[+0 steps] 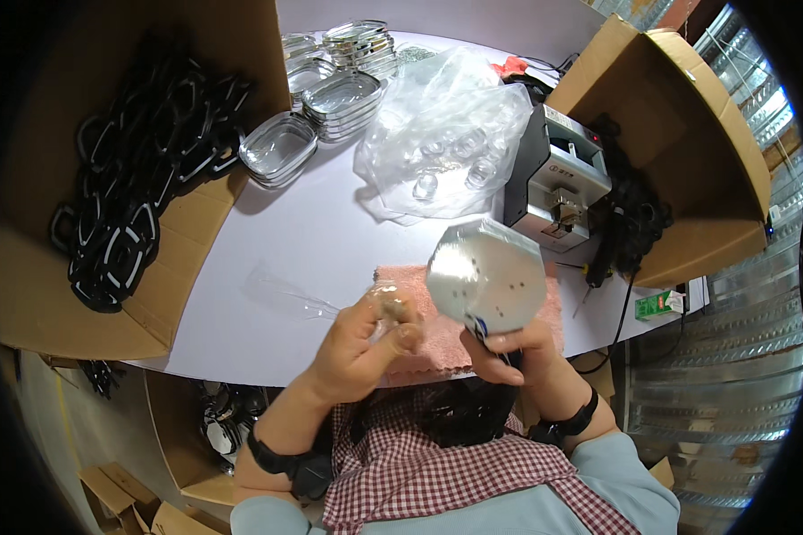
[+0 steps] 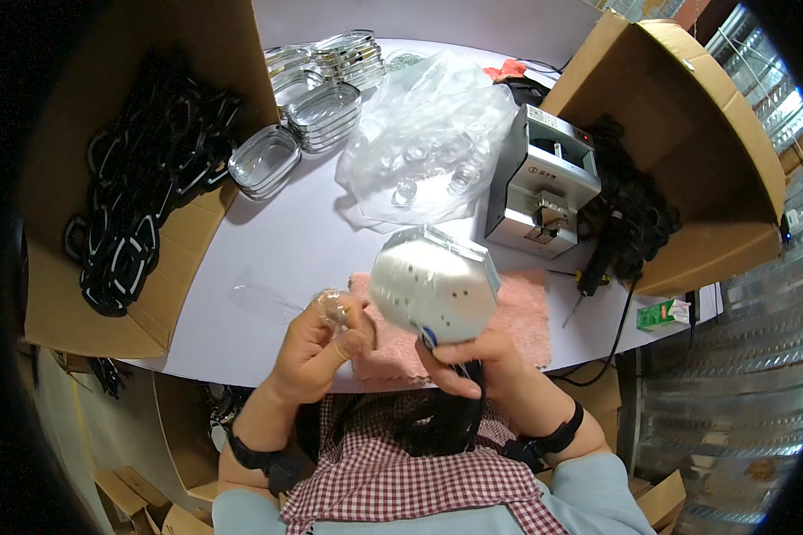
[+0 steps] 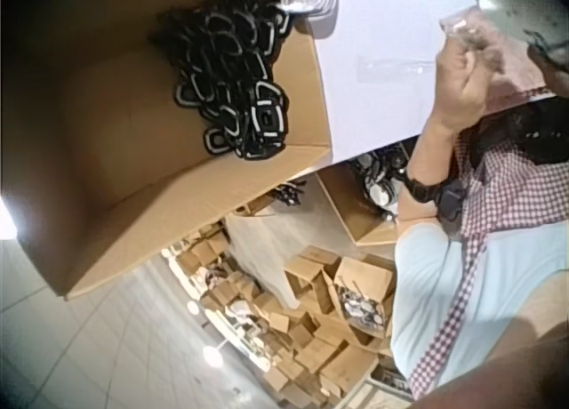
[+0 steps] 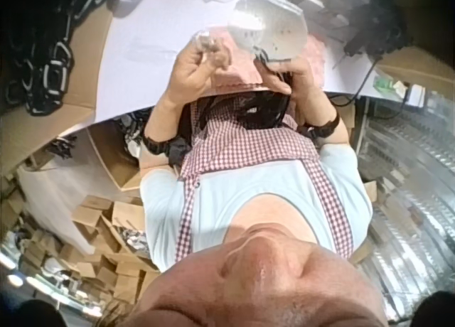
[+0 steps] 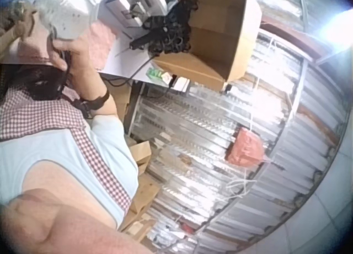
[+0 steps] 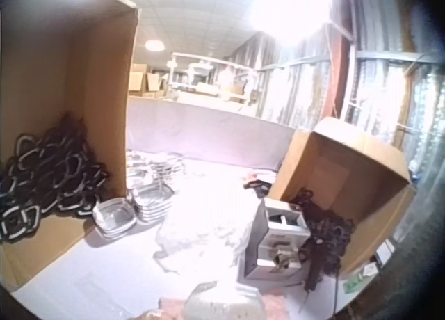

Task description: The recorder is assembling and screwing together components of LED lighting fixtures at a factory workbench.

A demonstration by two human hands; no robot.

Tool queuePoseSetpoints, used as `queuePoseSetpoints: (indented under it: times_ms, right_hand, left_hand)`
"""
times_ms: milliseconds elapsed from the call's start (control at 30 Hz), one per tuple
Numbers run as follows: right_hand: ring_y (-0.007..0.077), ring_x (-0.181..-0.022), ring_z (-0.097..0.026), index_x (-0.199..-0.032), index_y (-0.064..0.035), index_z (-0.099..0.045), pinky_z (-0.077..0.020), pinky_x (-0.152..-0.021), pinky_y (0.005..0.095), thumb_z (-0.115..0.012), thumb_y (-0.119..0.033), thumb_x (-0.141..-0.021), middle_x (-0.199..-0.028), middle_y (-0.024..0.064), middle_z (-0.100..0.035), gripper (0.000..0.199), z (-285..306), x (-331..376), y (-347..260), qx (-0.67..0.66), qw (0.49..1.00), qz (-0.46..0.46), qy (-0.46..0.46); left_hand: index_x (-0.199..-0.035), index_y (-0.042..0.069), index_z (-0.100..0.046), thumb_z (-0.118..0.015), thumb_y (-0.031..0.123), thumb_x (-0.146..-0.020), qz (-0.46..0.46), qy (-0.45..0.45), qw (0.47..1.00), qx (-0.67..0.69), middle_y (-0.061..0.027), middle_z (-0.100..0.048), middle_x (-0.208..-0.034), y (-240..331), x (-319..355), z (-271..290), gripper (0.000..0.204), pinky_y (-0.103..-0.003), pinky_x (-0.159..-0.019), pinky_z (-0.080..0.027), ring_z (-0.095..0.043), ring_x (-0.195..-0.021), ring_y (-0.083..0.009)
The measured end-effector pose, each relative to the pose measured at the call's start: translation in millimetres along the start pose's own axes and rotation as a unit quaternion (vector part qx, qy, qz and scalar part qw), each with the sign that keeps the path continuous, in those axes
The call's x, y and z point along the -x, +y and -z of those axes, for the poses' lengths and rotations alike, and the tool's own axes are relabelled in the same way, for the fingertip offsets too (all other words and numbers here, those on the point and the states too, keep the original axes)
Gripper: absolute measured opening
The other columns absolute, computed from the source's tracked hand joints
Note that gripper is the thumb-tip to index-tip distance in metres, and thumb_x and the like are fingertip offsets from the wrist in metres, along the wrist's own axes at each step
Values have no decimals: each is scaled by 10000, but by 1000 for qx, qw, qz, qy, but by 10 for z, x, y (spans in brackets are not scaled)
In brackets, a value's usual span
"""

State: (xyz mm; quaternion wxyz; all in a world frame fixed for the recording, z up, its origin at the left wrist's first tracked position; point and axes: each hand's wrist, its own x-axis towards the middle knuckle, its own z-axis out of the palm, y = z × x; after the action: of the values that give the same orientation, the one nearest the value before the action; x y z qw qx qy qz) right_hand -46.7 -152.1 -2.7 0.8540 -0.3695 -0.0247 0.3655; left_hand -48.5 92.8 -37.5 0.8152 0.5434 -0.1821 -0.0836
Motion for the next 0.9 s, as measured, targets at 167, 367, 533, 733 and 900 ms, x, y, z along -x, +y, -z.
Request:
queuePoseSetpoints:
  times_ms: [167, 367, 533, 733, 900]
  right_hand:
    - [119, -581, -575, -1502, -10, -415, -464, -498, 233, -647, 69, -841, -976, 124, -645, 705, -388, 100, -233, 330, 943, -29, -4]
    - [108, -544, -553, -1490, 26, -406, -452, -469, 240, -610, 36, -852, -925, 125, -642, 671, -48, 34, -224, 403, 893, 1, 199]
    - [151, -608, -614, -1456, 32, -454, -505, -554, 262, -647, 19, -846, -971, 142, -668, 640, -41, 119, -231, 324, 929, 116, 133]
    - [361, -1049, -686, -1474, -33, -499, -510, -952, 405, -647, 0, -816, -1173, 214, -703, 676, -469, 135, -325, 618, 783, -26, -62]
    - [293, -823, -703, -1444, -28, -520, -548, -773, 366, -628, 3, -839, -921, 154, -720, 615, 137, 17, -80, 689, 697, 165, 108]
  left_hand:
    - [-1014, 41, -543, -557, 168, -1056, -85, 167, 981, 44, 21, -443, -727, 354, -207, 569, 134, -271, -697, -394, -402, -657, -102]
    - [-1141, 48, -565, -604, 146, -1024, -95, 152, 982, -57, 38, -403, -771, 1026, 143, 730, 157, -200, -561, -355, -360, -613, -52]
    - [-1173, 41, -625, -738, 292, -920, -67, 25, 800, -595, -43, -576, -795, 578, 285, 495, 374, -282, -614, -459, -572, -715, -132]
    - [-949, 54, -595, -539, 313, -1080, -58, 361, 903, -224, -30, -574, -865, 619, 334, 1179, 295, -318, -781, -512, -541, -783, -175]
    - [-807, 118, -419, -450, 341, -1115, -180, 251, 942, 129, -46, -487, -946, 1088, 338, 460, 382, -287, -826, -508, -495, -915, -166]
